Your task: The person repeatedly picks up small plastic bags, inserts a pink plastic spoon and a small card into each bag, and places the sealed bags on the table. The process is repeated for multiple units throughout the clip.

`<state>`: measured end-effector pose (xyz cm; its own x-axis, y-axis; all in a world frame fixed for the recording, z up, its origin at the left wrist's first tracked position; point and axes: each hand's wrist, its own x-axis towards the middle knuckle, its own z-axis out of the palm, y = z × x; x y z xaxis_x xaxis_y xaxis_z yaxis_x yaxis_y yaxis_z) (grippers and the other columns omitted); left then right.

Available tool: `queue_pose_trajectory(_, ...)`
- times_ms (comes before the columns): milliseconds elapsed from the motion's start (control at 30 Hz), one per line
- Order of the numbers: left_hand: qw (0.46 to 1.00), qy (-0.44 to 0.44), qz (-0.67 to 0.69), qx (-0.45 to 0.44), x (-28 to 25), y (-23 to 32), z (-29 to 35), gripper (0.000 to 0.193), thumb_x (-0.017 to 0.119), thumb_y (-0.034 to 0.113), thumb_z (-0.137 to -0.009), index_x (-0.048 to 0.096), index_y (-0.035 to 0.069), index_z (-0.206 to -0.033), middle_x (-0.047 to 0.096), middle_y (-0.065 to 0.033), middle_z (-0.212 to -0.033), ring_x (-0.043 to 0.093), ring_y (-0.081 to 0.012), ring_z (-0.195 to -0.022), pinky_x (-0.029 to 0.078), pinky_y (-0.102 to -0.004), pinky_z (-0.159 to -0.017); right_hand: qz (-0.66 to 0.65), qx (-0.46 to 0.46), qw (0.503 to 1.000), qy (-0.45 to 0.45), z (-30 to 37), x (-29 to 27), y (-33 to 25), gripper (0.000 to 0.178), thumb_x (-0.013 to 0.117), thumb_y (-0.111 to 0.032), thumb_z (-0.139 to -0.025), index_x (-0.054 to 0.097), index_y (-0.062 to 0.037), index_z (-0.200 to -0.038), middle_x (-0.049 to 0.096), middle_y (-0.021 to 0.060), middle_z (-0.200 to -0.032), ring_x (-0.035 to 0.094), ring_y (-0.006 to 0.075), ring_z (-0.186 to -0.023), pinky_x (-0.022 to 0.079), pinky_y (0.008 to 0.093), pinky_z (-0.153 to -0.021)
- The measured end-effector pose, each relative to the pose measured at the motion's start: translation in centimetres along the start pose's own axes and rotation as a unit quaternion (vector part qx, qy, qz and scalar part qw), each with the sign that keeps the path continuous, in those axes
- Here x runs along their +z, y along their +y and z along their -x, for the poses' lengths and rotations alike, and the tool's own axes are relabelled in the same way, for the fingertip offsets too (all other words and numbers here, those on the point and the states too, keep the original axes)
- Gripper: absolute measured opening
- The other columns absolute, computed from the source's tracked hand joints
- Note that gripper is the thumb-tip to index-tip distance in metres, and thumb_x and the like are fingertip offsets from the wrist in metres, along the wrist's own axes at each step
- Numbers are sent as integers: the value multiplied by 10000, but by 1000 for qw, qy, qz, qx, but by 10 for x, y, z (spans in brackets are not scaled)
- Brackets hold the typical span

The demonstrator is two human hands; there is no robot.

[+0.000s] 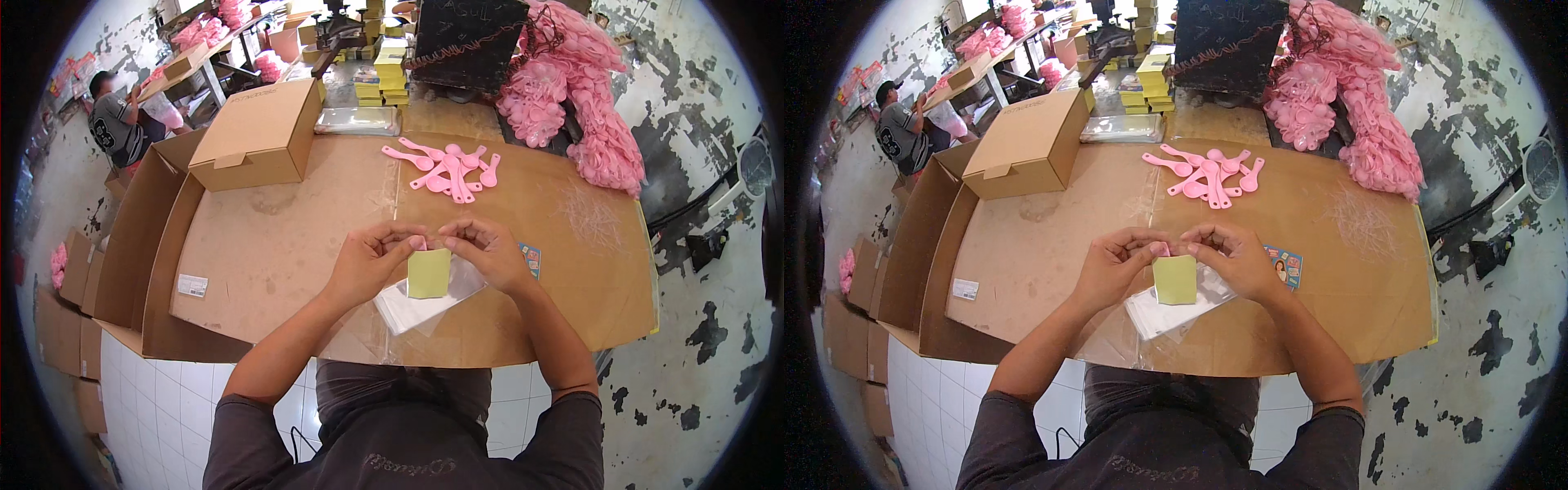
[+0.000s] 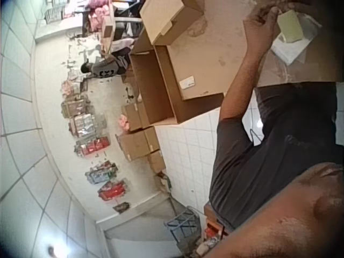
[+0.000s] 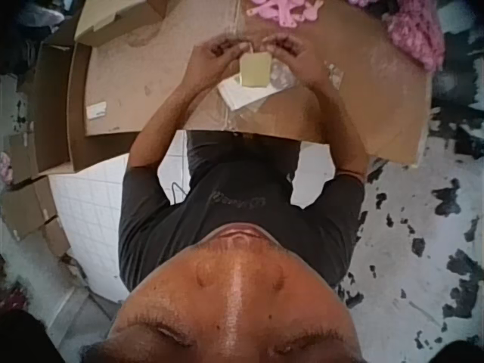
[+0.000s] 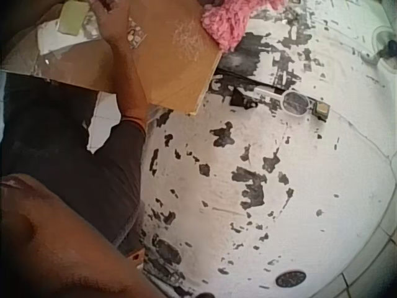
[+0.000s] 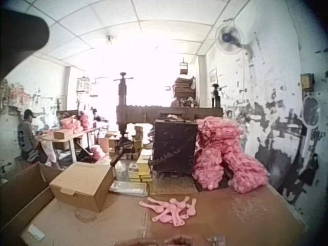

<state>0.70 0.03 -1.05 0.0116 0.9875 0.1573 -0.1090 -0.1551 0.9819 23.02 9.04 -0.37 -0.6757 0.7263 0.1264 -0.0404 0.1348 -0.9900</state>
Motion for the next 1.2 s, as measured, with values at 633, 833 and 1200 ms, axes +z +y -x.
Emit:
queue_pose_trajectory(633, 998, -3, -47, 40, -4, -4, 2, 234, 656, 42, -1029, 731, -39, -1236, 763, -92, -1121, 695, -109, -1006, 571, -261, -890, -3, -34, 999, 32, 2, -9, 8, 188, 594, 39, -972, 728, 19, -1103, 704, 42, -1033, 622, 94, -885, 503, 262, -812)
queue_pose_trajectory(833, 994, -13, 111, -14, -8, -3, 2, 250, 696, 117, -1020, 740, -39, -1210, 764, -100, -1107, 700, -104, -947, 579, -259, -841, 6, -20, 1000, 17, 3, -14, 1, 178, 642, -45, -996, 751, 28, -1117, 734, 37, -1035, 649, 90, -912, 535, 272, -849)
queue_pose_trajectory(1200, 998, -23, 17, -57, -6, -1, -3, 292, 661, 126, -1050, 693, -15, -1303, 755, -60, -1084, 688, -83, -950, 583, -236, -804, 89, -19, 996, 3, -1, -16, 10, 164, 697, 14, -978, 721, 50, -1136, 668, 50, -1119, 664, 120, -1028, 544, 273, -904)
